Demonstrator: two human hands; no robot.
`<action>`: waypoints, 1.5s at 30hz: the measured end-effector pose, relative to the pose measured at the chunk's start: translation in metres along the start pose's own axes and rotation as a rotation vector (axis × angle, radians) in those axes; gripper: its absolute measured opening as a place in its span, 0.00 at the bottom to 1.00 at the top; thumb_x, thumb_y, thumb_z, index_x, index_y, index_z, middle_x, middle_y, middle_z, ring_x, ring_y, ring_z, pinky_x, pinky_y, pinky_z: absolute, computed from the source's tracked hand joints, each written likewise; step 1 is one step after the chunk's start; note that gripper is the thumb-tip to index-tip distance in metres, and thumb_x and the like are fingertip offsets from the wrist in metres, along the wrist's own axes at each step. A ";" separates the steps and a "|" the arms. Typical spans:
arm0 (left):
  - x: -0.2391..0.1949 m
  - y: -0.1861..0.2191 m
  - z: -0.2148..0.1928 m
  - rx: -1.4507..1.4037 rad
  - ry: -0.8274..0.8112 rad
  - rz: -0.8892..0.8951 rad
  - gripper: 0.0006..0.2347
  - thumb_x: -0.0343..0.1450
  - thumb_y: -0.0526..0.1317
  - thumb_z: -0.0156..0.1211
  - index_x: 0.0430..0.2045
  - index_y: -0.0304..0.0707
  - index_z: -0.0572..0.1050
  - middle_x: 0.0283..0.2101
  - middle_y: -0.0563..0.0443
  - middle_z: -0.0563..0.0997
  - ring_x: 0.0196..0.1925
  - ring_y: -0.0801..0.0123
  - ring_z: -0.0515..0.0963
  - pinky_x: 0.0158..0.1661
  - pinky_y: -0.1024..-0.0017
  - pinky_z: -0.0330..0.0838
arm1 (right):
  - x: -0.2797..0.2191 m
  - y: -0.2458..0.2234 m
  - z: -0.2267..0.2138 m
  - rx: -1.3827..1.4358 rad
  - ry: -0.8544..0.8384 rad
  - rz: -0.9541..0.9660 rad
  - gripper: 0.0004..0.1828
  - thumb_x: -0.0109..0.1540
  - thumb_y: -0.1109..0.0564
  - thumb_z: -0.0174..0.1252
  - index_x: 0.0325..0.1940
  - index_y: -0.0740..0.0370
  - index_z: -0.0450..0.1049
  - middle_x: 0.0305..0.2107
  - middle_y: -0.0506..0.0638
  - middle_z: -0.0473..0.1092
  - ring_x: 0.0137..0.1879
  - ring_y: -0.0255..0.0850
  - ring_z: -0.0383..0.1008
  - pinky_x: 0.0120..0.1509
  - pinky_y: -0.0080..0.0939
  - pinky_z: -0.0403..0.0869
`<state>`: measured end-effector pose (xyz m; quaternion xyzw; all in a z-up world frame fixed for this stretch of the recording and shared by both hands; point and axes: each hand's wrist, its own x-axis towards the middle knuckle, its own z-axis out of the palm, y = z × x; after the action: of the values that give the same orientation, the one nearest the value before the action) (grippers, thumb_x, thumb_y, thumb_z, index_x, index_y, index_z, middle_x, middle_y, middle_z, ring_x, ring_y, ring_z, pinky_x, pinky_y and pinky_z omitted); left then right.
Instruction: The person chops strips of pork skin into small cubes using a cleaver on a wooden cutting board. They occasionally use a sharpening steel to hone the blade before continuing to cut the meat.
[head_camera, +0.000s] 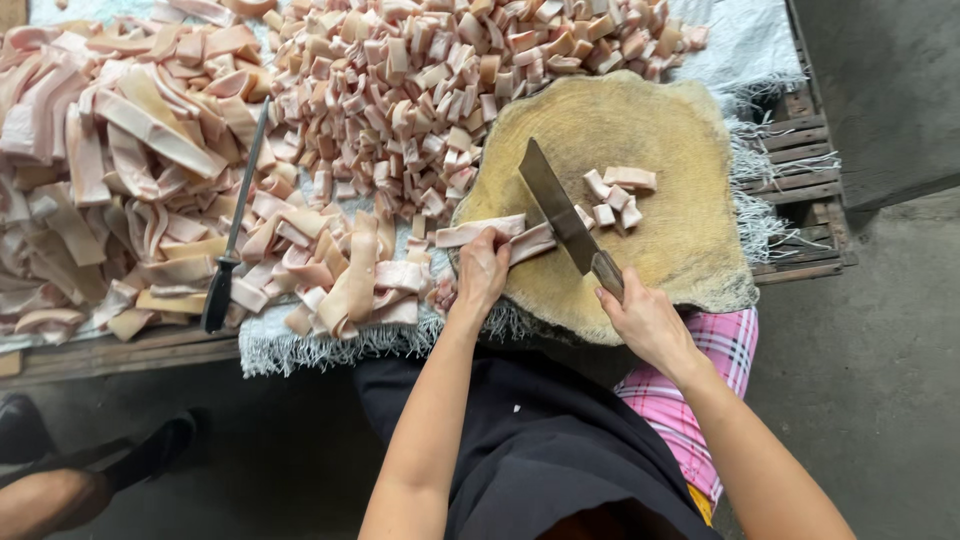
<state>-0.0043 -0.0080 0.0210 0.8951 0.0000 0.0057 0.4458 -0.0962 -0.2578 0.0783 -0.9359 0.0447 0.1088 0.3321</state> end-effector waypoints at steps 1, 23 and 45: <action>-0.002 -0.001 -0.002 -0.005 -0.021 -0.006 0.07 0.70 0.36 0.60 0.34 0.30 0.80 0.33 0.34 0.84 0.37 0.52 0.84 0.42 0.62 0.76 | -0.005 -0.002 -0.010 0.138 -0.085 0.176 0.22 0.67 0.45 0.55 0.56 0.63 0.66 0.19 0.61 0.71 0.22 0.50 0.74 0.26 0.51 0.73; -0.001 0.026 0.034 -0.104 -0.078 0.013 0.05 0.69 0.33 0.60 0.32 0.26 0.79 0.33 0.33 0.84 0.36 0.51 0.85 0.41 0.61 0.77 | -0.017 -0.018 -0.040 0.192 -0.206 0.357 0.22 0.66 0.43 0.51 0.53 0.64 0.66 0.19 0.61 0.73 0.21 0.51 0.76 0.27 0.57 0.77; -0.008 0.018 0.024 -0.031 -0.173 -0.043 0.08 0.68 0.35 0.59 0.34 0.29 0.81 0.32 0.36 0.85 0.35 0.54 0.86 0.44 0.62 0.78 | -0.021 -0.012 -0.022 0.073 -0.105 0.171 0.21 0.68 0.44 0.52 0.52 0.64 0.65 0.20 0.63 0.73 0.24 0.49 0.75 0.30 0.53 0.74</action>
<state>-0.0120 -0.0379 0.0210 0.8851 -0.0191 -0.0812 0.4579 -0.1111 -0.2619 0.1070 -0.9089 0.1111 0.1840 0.3574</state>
